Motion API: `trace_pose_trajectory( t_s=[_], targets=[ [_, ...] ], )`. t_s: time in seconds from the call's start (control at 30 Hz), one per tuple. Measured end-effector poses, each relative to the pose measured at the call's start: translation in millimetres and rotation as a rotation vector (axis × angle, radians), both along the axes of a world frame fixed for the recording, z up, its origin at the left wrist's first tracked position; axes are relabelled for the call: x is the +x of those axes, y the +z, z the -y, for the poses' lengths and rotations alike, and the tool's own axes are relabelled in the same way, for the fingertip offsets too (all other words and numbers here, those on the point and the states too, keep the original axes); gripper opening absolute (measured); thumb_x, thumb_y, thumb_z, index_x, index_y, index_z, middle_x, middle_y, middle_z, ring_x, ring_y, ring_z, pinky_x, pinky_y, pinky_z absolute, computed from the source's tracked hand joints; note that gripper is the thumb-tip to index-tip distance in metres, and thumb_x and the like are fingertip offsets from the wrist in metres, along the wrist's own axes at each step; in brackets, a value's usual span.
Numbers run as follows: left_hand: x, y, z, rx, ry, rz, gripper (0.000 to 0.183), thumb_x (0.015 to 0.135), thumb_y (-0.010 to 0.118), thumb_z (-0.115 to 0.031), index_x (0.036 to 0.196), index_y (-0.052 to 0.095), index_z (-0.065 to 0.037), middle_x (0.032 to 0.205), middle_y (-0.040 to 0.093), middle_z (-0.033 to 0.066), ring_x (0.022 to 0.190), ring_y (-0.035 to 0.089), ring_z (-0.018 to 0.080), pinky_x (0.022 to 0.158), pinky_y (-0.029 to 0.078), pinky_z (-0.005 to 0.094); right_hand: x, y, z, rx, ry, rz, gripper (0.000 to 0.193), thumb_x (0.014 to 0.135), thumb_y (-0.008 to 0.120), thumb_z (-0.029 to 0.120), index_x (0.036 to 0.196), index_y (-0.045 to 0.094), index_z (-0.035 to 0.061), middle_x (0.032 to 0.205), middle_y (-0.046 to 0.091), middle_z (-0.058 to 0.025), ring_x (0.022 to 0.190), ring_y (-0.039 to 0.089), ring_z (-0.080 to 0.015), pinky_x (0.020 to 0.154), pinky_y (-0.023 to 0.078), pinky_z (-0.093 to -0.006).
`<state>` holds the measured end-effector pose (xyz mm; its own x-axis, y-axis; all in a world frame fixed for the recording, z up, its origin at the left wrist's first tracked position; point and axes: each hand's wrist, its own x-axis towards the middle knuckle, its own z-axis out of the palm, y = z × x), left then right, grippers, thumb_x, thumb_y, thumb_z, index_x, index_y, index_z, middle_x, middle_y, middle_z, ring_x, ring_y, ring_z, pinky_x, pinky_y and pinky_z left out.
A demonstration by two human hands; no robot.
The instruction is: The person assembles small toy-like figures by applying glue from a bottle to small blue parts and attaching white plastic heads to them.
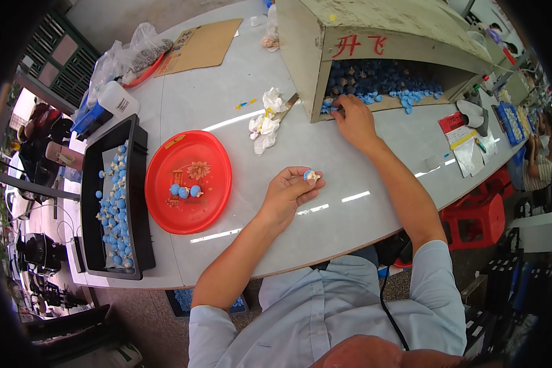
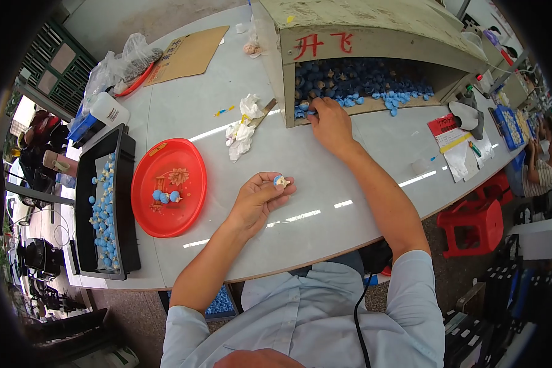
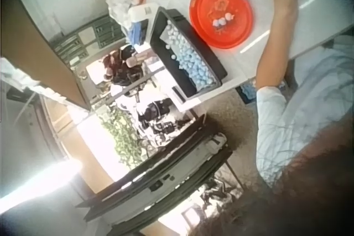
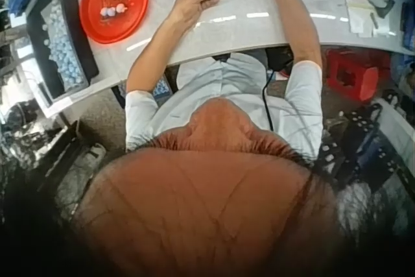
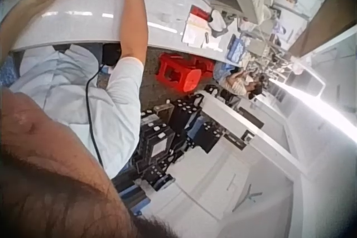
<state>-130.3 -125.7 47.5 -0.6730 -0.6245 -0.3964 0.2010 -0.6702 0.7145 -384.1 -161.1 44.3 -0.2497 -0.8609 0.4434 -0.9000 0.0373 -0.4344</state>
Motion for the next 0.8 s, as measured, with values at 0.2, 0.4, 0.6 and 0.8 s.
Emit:
trace_pose_trajectory(
  t_s=[0.2,0.4,0.6,0.8],
  targets=[
    [3,3,1,0.020,0.027,0.051,0.033,0.091,0.067,-0.009,0.118,0.049,-0.003,0.117,0.065,0.0143,0.107,0.064,0.0205,0.087,0.053,0.0270,26,24,-49,0.102,0.281,0.650,0.021,0.083,0.069,-0.001,0.103,0.063,0.0011,0.096,0.063,-0.0048,0.084,0.059,-0.0129,0.076,0.049,-0.0278],
    [0,-5,1,0.039,0.014,0.007,0.034,0.091,0.068,-0.014,0.120,0.052,-0.002,0.113,0.065,0.0120,0.105,0.064,0.0187,0.089,0.052,0.0277,78,9,-99,-0.031,0.475,0.784,0.023,0.081,0.069,-0.003,0.103,0.064,0.0012,0.100,0.062,-0.0064,0.083,0.057,-0.0127,0.074,0.048,-0.0262],
    [-2,-6,-2,0.026,0.004,-0.037,0.033,0.095,0.063,-0.015,0.122,0.052,0.000,0.117,0.062,0.0129,0.106,0.063,0.0206,0.094,0.051,0.0297,80,-3,-98,-0.046,0.470,0.755,0.023,0.081,0.067,-0.006,0.103,0.064,0.0008,0.103,0.061,-0.0072,0.084,0.058,-0.0138,0.074,0.048,-0.0261],
    [-1,-8,1,0.152,-0.014,-0.128,0.028,0.101,0.049,-0.012,0.126,0.051,0.002,0.121,0.060,0.0136,0.113,0.061,0.0230,0.095,0.052,0.0309,75,-2,-97,-0.053,0.454,0.803,0.023,0.082,0.066,-0.007,0.104,0.063,0.0004,0.104,0.060,-0.0083,0.086,0.059,-0.0141,0.076,0.049,-0.0264]
  ],
)
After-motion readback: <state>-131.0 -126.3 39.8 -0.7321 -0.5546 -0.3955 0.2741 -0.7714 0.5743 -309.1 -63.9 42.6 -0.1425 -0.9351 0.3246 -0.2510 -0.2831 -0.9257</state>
